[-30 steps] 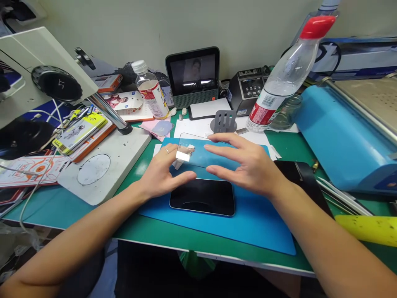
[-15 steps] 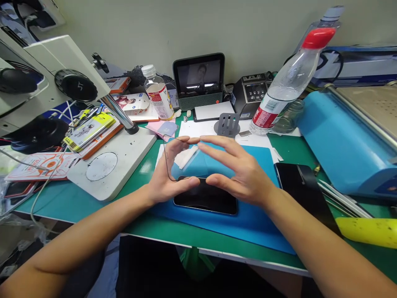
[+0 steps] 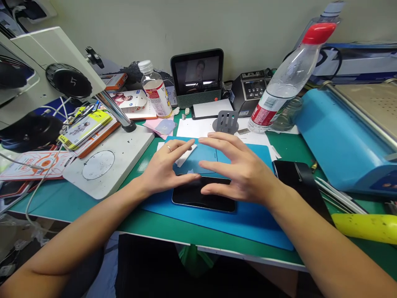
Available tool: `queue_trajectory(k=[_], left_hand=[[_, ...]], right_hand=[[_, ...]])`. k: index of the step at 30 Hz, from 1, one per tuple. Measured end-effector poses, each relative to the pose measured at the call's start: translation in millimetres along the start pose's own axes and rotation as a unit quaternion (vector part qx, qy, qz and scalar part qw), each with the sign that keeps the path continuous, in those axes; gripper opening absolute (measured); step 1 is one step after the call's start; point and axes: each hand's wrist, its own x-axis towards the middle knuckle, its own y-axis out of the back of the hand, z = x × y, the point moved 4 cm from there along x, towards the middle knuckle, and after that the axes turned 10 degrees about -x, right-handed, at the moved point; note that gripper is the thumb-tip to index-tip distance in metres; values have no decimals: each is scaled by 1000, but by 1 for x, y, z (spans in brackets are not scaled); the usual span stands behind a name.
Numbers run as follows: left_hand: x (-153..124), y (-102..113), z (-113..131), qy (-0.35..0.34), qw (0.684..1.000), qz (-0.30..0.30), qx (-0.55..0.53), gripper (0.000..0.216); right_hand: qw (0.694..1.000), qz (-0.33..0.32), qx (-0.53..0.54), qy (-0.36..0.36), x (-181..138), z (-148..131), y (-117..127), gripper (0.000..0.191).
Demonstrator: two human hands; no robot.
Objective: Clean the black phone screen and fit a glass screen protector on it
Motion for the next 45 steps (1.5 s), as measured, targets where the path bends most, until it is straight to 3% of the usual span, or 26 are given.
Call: queue_trajectory(k=[9,13,19,25,31,39,45], left_hand=[[-1,0,-2,-8,1000,-5,13,80],[-2,0,0,-26,999,-29,21,81],[0,3,0,-60,997,-35,15,80],[-26,17,22,13,995,-94,13,88],[-59,14,31,83,990,-108,-28,88],[-61,10,21,83,986,-130,-59,95],[-60,8,21,90,984,-147,-38,84]], right_hand=[[999,23,-19,20,7,-3,11,35],[1000,-22,-9,5,6,1,4,51],[990,-110,34,-80,3,8,-3,75],[975,-161,64,-141,-9,-4,19,74],[967,-175,108,-150,-43,-11,11,67],[970,-182,109,-118,-47,-17,9,74],[971,-187,102,-105,-49,-16,6,74]])
